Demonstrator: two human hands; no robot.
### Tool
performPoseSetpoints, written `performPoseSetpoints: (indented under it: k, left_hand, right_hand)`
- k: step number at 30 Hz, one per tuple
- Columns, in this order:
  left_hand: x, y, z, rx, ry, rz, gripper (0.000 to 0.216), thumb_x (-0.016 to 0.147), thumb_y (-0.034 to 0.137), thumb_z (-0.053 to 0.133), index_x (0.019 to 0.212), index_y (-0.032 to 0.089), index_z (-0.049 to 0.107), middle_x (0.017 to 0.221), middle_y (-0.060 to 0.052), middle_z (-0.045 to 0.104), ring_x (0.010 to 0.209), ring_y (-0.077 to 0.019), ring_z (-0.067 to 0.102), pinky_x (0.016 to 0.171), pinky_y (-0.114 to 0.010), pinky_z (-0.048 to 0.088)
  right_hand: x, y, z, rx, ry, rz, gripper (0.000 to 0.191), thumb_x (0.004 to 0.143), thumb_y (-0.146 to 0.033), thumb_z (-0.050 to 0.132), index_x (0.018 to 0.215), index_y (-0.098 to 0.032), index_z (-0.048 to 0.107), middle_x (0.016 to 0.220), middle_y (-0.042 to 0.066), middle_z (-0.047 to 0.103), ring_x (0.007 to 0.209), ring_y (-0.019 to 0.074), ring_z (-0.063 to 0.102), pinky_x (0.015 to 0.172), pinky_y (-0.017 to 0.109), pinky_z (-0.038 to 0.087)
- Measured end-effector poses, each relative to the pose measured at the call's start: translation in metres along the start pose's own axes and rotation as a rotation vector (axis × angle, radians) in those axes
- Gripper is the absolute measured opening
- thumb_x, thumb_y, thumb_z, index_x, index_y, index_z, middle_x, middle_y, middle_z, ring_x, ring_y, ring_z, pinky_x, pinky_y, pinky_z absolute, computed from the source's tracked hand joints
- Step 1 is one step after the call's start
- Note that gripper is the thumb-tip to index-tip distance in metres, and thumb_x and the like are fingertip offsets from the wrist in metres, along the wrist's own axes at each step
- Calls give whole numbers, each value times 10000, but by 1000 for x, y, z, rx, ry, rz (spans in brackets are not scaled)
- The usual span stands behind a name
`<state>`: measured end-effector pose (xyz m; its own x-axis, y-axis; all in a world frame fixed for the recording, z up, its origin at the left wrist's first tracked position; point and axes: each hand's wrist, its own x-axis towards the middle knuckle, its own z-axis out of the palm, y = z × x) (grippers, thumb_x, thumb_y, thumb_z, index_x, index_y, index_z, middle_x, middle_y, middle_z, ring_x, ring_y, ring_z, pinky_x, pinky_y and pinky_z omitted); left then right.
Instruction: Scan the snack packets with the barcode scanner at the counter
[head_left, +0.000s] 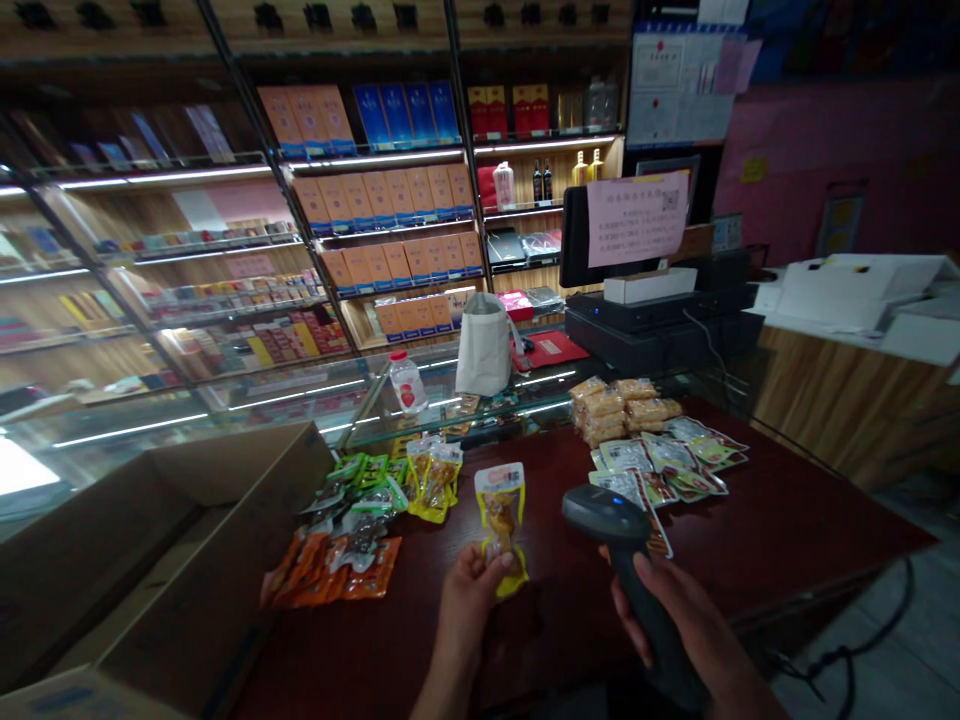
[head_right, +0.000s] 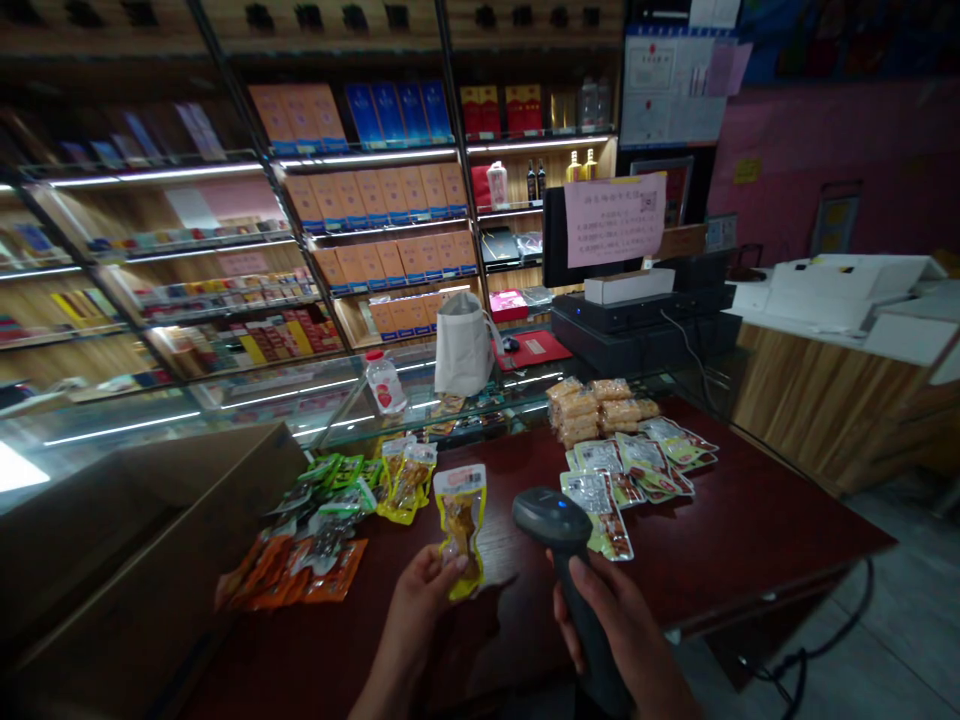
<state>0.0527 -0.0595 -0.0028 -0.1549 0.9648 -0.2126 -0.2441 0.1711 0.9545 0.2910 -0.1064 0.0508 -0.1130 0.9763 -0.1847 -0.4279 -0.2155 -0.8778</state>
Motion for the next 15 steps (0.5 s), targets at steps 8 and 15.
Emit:
performPoseSetpoints:
  k: [8,15]
  left_hand:
    - [-13,6,0,0,17,79,450,622,559,802,824,202,615,772,-44,740,724,-215,702,623,-268,514]
    - [-15,9,2,-57,4,90,438,616,509,827,821,191,606,736,-35,738,675,-195,691,595,-244,483]
  right_hand:
    - [-7,-13,23,-47,-70,-88,474,753,-633,710,755,-170,609,556,-21,632,349,63,488,341,163,374]
    - [-3,-14,30,-78,-115,-103,481,794,-635,661,692,-168,604,546,-15,603,352,73,475,325,170,375]
